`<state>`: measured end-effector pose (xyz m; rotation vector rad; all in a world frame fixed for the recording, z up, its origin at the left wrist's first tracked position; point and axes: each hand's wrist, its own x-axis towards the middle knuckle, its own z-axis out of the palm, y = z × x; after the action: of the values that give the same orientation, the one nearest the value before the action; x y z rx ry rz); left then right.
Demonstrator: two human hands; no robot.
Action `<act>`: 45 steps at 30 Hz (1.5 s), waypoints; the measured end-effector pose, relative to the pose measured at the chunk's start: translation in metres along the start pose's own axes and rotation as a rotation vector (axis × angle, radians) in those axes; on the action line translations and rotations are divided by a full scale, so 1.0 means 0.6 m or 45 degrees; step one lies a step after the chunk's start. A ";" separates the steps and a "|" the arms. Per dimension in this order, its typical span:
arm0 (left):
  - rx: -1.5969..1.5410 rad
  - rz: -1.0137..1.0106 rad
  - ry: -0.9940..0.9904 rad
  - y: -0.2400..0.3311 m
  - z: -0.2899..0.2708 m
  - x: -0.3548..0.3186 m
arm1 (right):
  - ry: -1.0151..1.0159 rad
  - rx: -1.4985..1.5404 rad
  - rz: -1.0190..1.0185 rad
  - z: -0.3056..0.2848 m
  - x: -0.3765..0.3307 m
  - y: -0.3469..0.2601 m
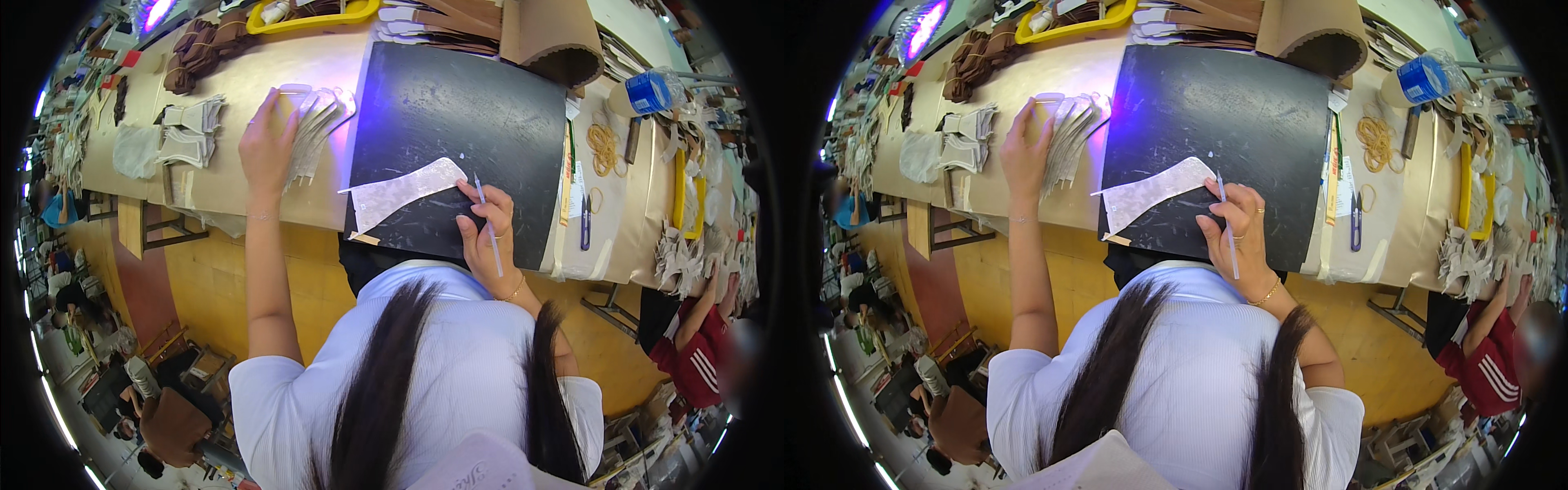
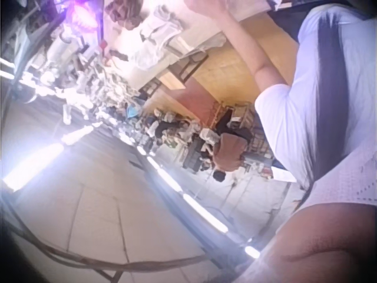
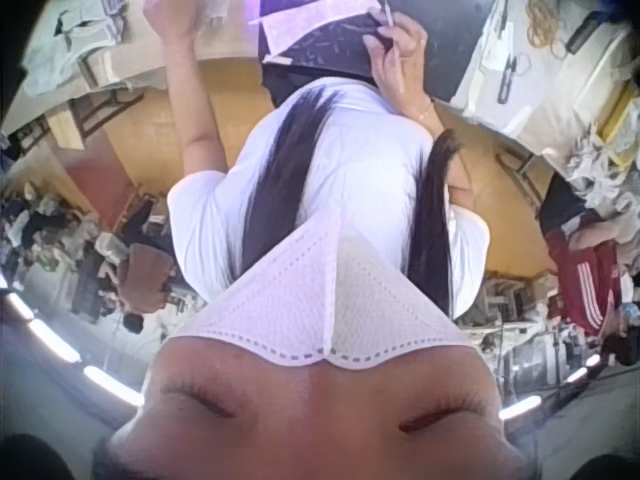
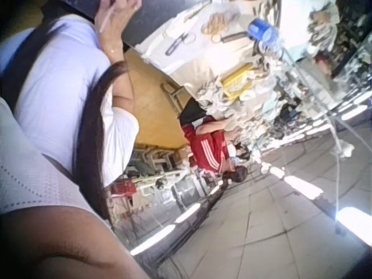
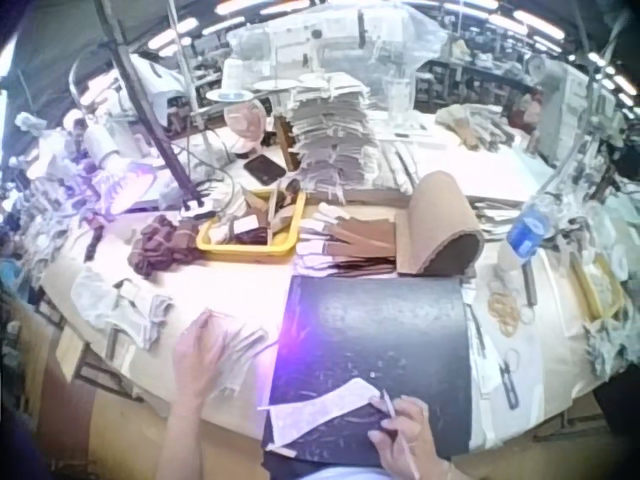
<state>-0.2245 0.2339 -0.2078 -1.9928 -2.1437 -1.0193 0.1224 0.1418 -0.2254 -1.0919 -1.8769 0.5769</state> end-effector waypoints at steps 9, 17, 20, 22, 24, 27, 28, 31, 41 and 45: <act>-0.375 0.184 -0.485 0.189 -0.033 -0.066 | 0.169 0.379 0.168 0.006 0.007 0.008; -0.436 0.451 -0.460 0.230 0.034 -0.116 | 0.187 0.401 0.200 0.010 0.006 0.012; -0.422 0.465 -0.455 0.235 0.036 -0.118 | 0.190 0.393 0.214 0.009 0.004 0.013; -0.411 0.472 -0.449 0.235 0.038 -0.121 | 0.199 0.425 0.215 0.011 0.003 0.013; -0.400 0.478 -0.440 0.232 0.045 -0.126 | 0.203 0.444 0.215 0.012 0.004 0.012; -0.378 0.476 -0.439 0.233 0.045 -0.126 | 0.193 0.444 0.216 0.010 0.006 0.010; -0.377 0.480 -0.439 0.234 0.045 -0.126 | 0.186 0.435 0.218 0.008 0.005 0.010; -0.369 0.490 -0.430 0.235 0.044 -0.125 | 0.208 0.457 0.227 0.009 0.006 0.009; -0.313 0.518 -0.377 0.240 0.048 -0.135 | -0.041 0.097 0.223 -0.037 0.056 0.000; -0.285 0.528 -0.364 0.243 0.049 -0.138 | -0.101 0.053 0.075 -0.031 0.067 0.004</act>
<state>-0.0670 0.1694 -0.2059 -2.6814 -1.6592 -0.9868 0.1295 0.1772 -0.1996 -1.1149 -1.8975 0.6990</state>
